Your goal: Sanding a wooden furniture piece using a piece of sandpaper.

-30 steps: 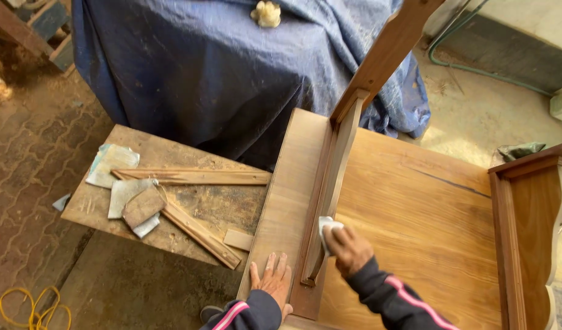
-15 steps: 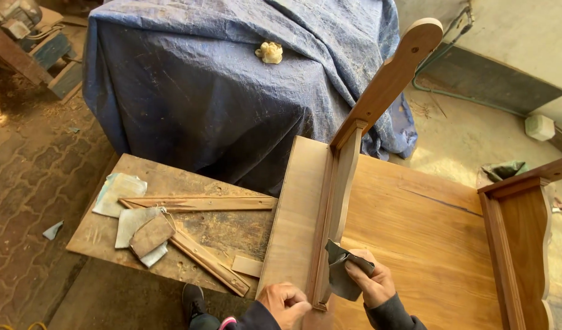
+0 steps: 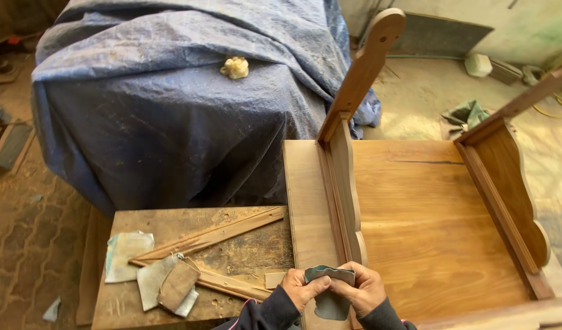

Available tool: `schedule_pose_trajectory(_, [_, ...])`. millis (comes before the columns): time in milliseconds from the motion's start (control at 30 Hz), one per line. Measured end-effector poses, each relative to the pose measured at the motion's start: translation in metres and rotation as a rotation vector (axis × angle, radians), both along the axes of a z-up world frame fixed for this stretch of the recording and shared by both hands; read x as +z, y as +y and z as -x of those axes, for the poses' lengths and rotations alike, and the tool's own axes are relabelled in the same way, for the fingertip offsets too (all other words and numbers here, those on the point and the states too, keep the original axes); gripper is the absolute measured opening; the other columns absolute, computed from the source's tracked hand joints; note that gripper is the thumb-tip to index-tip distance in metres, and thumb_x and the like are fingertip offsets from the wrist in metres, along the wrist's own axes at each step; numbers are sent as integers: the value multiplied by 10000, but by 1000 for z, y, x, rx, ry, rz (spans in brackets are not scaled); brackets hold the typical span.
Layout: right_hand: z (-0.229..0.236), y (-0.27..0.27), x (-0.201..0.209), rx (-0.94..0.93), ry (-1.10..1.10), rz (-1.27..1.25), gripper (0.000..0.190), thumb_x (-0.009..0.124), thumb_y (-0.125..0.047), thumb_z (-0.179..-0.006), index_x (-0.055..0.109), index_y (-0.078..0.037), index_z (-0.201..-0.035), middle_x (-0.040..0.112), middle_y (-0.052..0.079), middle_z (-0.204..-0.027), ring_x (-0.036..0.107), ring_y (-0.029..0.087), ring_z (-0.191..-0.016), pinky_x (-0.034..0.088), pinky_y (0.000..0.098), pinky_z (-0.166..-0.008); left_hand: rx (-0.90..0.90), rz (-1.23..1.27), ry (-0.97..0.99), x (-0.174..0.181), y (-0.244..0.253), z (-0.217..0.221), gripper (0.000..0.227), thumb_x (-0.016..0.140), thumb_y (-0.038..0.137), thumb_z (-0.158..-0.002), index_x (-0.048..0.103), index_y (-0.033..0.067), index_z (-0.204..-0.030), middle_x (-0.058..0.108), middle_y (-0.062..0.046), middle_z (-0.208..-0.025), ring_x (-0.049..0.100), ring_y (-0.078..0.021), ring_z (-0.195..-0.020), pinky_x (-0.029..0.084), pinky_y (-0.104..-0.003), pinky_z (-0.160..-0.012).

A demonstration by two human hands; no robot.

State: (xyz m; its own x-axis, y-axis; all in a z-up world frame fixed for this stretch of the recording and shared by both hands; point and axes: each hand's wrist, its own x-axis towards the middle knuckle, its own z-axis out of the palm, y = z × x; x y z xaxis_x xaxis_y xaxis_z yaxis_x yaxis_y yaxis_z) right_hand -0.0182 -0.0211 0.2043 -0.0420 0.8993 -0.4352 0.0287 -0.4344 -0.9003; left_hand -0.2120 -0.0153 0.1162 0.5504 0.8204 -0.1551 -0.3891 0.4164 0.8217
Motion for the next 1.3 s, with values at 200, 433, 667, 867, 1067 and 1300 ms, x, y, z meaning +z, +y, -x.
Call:
schedule_pose_trajectory(200, [-14, -14, -7, -134, -65, -86, 173, 744, -22, -857, 773, 17, -1024, 748, 64, -854, 651, 123, -748, 550, 279, -673, 329, -312, 330, 42, 0, 6, 488, 782, 319, -963, 679, -78, -1227, 684, -164, -1134, 615, -221, -996, 510, -366, -840])
schedule_pose_trajectory(433, [40, -22, 48, -144, -862, -1069, 296, 704, -16, -815, 750, -40, -1107, 713, 108, -1036, 718, 210, -877, 584, 285, -739, 235, -240, 67, 80, -29, -44, 797, 770, 384, -845, 433, 46, -1484, 587, -188, -1406, 557, -262, -1331, 439, -390, -1103])
schedule_pose_trajectory(667, [29, -35, 21, -51, -861, -1137, 377, 695, 40, -774, 742, -31, -1141, 725, 117, -1114, 728, 296, -1026, 587, 354, -881, 359, 133, -487, -9, -23, -76, 546, 732, 307, -1045, 543, -60, -1402, 632, -215, -1232, 609, -294, -1113, 505, -430, -982])
schedule_pose_trajectory(867, [11, -32, 38, -36, -887, -1164, 423, 679, 87, -683, 778, -114, -1042, 706, 115, -1173, 635, 338, -1128, 519, 407, -968, 143, 404, -729, 54, 9, -29, 611, 695, 333, -892, 467, 97, -1407, 656, -195, -1293, 640, -336, -1198, 531, -493, -1037])
schedule_pose_trajectory(1067, [7, -20, 12, -32, -742, -1118, 414, 768, 47, -673, 826, -146, -1035, 677, 82, -1170, 620, 261, -1122, 544, 356, -936, -93, 482, -696, 74, 9, -16, 722, 740, 182, -895, 398, 33, -1513, 588, -141, -1421, 610, -271, -1321, 459, -442, -1172])
schedule_pose_trajectory(1300, [-2, -26, -10, -76, -976, -1029, 400, 766, 5, -735, 771, -116, -1116, 628, 183, -1234, 622, 310, -1171, 557, 360, -949, 353, 484, -418, -72, 64, -50, 581, 662, 89, -876, 493, 25, -1428, 659, -144, -1304, 627, -314, -1222, 500, -450, -1060])
